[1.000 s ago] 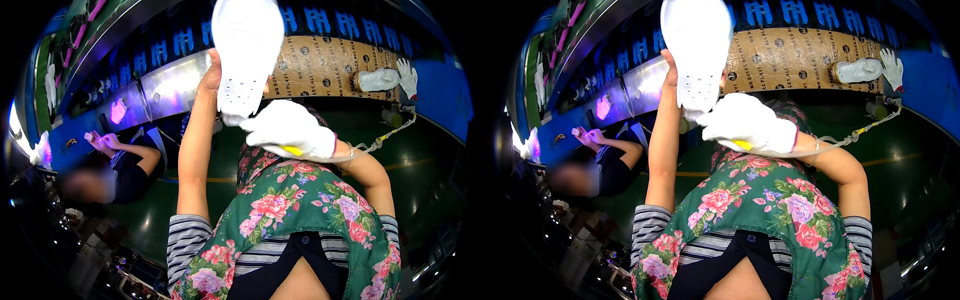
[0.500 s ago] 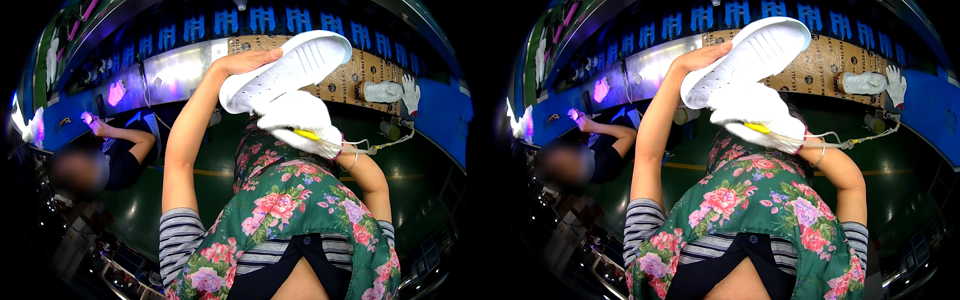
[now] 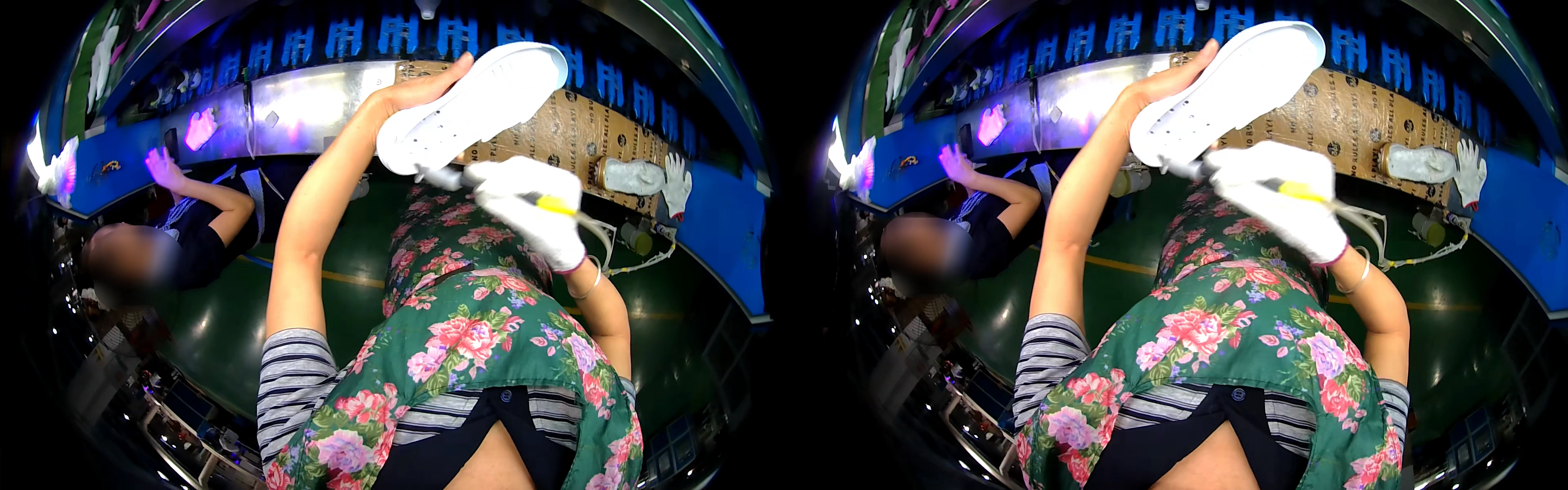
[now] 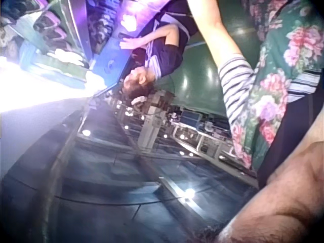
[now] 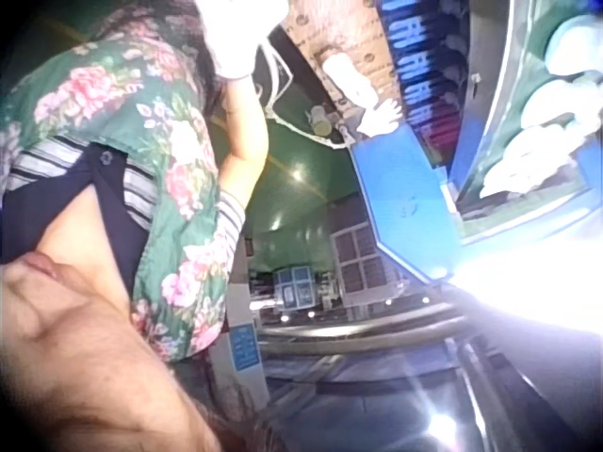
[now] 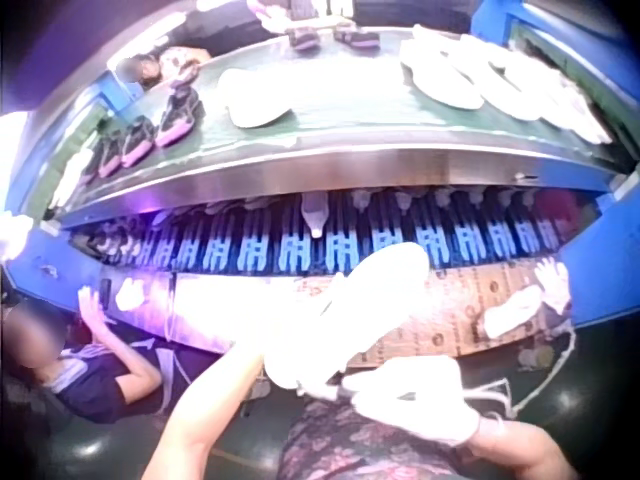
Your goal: The person repeatedly picks up white slide sandals from a conveyor belt and wipes them with a white cloth. The person handles the slides one at a time, turning them over to clean different surfaces before placing them back on the belt.
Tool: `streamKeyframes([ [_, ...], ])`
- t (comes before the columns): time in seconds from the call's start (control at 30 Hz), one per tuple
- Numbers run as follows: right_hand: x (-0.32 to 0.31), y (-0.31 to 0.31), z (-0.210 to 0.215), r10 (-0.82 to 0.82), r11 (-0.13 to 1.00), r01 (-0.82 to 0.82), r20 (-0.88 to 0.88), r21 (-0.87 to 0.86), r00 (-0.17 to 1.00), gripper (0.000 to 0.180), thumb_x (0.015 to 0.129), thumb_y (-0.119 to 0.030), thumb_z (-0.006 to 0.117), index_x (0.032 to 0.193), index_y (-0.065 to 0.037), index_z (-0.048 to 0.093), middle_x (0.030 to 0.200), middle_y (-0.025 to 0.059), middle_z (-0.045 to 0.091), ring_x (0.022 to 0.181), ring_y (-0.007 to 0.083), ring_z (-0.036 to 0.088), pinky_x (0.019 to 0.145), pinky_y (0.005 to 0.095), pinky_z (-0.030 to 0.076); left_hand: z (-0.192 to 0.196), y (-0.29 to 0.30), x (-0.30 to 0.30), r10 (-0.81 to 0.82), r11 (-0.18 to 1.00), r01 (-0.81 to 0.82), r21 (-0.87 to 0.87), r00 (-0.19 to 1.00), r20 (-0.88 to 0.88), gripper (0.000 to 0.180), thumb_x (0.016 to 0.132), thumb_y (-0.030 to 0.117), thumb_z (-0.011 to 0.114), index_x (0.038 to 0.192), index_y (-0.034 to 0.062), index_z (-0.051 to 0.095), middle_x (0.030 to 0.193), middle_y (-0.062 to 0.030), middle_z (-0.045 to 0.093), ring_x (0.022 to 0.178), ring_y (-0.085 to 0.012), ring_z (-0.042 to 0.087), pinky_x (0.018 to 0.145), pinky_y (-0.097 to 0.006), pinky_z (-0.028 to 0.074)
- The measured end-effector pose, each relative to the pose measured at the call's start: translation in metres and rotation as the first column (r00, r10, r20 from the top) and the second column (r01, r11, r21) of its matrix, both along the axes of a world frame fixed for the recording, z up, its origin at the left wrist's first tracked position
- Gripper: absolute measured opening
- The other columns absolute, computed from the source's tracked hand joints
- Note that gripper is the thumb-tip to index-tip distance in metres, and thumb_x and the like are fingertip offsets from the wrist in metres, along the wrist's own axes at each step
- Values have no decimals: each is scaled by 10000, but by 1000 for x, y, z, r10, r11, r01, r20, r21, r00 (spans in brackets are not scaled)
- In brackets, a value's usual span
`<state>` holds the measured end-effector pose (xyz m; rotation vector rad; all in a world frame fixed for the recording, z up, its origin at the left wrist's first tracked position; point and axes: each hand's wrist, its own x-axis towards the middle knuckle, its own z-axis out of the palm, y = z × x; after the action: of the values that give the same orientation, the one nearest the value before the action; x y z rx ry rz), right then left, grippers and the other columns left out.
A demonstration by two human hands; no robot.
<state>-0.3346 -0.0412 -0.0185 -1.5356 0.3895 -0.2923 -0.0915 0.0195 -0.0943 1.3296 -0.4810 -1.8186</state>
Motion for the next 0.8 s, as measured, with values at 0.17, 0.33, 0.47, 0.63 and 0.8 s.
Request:
streamKeyframes([
  [0.17,13,-30,-7,-353,934,353,16,-59,936,193,858,17,751,1050,33,757,1020,88,761,919,136,700,863,273,553,-57,23,-25,123,833,-498,-242,592,-797,753,1037,633,304,1521,63,392,1336,-203,616,1108,-351,683,917,-484,599],
  [0.33,25,-45,1,-173,941,164,-4,-295,985,158,819,-18,774,977,-19,786,1005,114,770,908,176,721,823,293,555,-36,28,-60,457,728,-670,-145,632,-626,525,1096,361,343,1511,43,391,1458,-167,525,1319,-306,537,1146,-497,419],
  [0.47,16,-47,-10,-36,892,17,-32,-451,999,127,801,-81,797,924,-107,803,987,84,770,888,213,730,815,323,555,-50,55,-64,397,833,-531,-155,769,-501,532,1041,324,531,1441,-20,458,1321,-219,599,1198,-309,612,1042,-465,507],
  [0.63,14,-35,14,31,710,43,92,-703,995,190,766,-101,812,951,-137,792,967,57,774,884,236,736,788,344,560,-35,72,-69,336,664,-699,-266,597,-729,635,1002,479,539,1412,-4,495,1191,-222,656,1023,-329,687,900,-476,587],
  [0.8,16,-25,20,-53,698,229,270,-678,961,214,752,-48,799,962,-83,785,1029,121,769,874,267,729,774,346,565,-5,76,-81,447,576,-817,30,284,-848,869,898,634,553,1530,66,371,1423,-219,538,1259,-357,589,1078,-517,487],
])
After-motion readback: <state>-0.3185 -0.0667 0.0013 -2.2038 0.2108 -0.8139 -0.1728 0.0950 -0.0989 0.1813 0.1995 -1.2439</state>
